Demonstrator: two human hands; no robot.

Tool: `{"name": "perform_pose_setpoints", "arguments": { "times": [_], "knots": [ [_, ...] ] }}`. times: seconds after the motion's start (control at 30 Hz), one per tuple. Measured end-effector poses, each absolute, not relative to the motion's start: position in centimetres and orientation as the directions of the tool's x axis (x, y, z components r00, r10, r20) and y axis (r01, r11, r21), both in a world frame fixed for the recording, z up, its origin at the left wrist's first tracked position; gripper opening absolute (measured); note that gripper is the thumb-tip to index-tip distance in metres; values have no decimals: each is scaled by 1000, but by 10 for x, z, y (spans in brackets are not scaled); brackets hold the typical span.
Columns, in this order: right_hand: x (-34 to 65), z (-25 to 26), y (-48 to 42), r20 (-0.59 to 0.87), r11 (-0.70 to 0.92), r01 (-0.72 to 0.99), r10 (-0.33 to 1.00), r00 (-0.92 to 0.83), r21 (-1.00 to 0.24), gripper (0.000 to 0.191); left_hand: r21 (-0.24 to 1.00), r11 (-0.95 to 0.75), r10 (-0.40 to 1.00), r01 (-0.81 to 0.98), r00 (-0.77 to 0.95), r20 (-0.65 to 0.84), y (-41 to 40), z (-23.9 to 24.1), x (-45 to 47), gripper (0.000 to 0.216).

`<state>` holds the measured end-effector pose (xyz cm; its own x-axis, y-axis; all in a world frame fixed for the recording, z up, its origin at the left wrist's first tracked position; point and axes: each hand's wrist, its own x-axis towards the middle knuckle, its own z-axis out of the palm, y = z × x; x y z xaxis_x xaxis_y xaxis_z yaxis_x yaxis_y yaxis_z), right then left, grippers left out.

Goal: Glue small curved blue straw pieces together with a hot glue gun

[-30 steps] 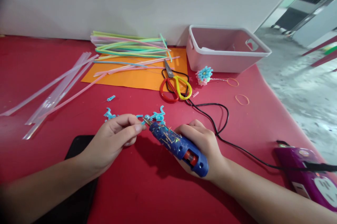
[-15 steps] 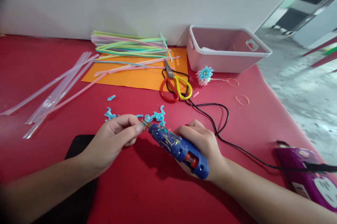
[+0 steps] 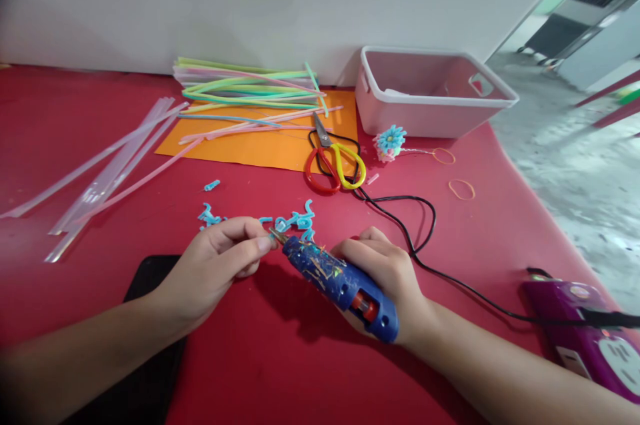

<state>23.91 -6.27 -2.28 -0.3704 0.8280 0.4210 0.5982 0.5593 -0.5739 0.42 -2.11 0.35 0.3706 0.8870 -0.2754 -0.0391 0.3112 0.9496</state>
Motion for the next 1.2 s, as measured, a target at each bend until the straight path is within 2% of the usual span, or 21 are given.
{"name": "perform_pose_setpoints", "arguments": {
  "times": [0.33,1.2],
  "knots": [
    [241,-22,-62,423,585,584,811,-405,-562,21,951,306,887,-46,376,-267,-21,1,4,24],
    [240,-21,-62,431,604,574,797,-423,-553,18,953,302,886,-38,381,-266,-21,1,3,25]
  ]
}}
